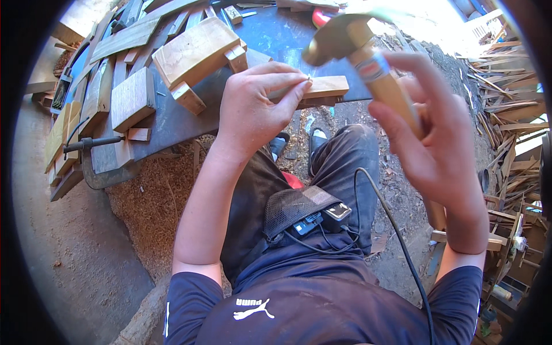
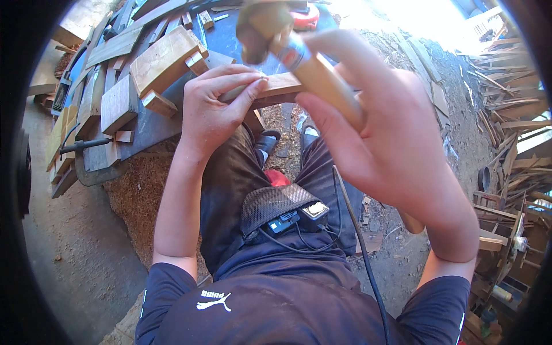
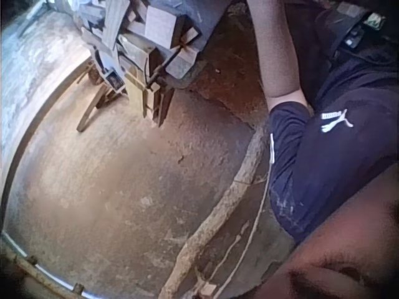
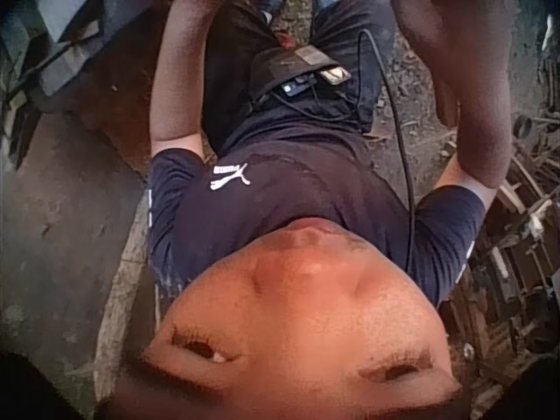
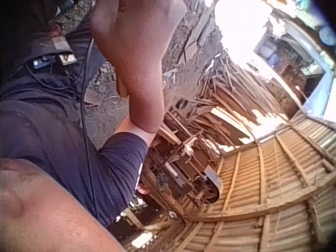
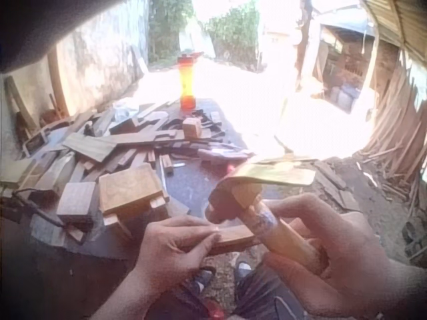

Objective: Assembling small wooden blocks using a hammer and nails.

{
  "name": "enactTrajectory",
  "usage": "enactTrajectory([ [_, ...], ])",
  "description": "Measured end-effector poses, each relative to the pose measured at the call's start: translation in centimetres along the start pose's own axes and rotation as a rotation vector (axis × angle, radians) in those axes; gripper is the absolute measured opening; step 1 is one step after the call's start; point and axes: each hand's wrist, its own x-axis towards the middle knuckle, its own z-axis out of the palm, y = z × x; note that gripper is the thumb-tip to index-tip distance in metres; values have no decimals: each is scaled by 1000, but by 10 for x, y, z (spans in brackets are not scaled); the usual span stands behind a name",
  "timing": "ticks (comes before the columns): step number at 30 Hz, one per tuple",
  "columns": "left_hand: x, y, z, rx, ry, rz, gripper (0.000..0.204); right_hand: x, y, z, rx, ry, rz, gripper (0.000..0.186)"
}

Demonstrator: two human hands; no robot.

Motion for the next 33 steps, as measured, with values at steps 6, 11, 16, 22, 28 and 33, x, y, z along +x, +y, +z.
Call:
enactTrajectory([
  [6,-1,0,0,-24,6,-1,15,1,8,2,-77,-99,12,36],
  [11,0,6,-3,-12,-24,-11,16,-4,2,-4,22,-36,120,38],
  [16,-1,1,-4,0,-46,-1,20,-15,18,3,-44,-32,132,42],
  [22,-3,9,-4,125,8,82,23,-15,14,3,-38,-88,174,47],
  [28,3,16,-4,24,-63,-87,19,-15,25,5,-112,-48,-24,47],
  [33,3,19,-3,70,-35,-112,15,-10,12,-2,100,-17,188,45],
])
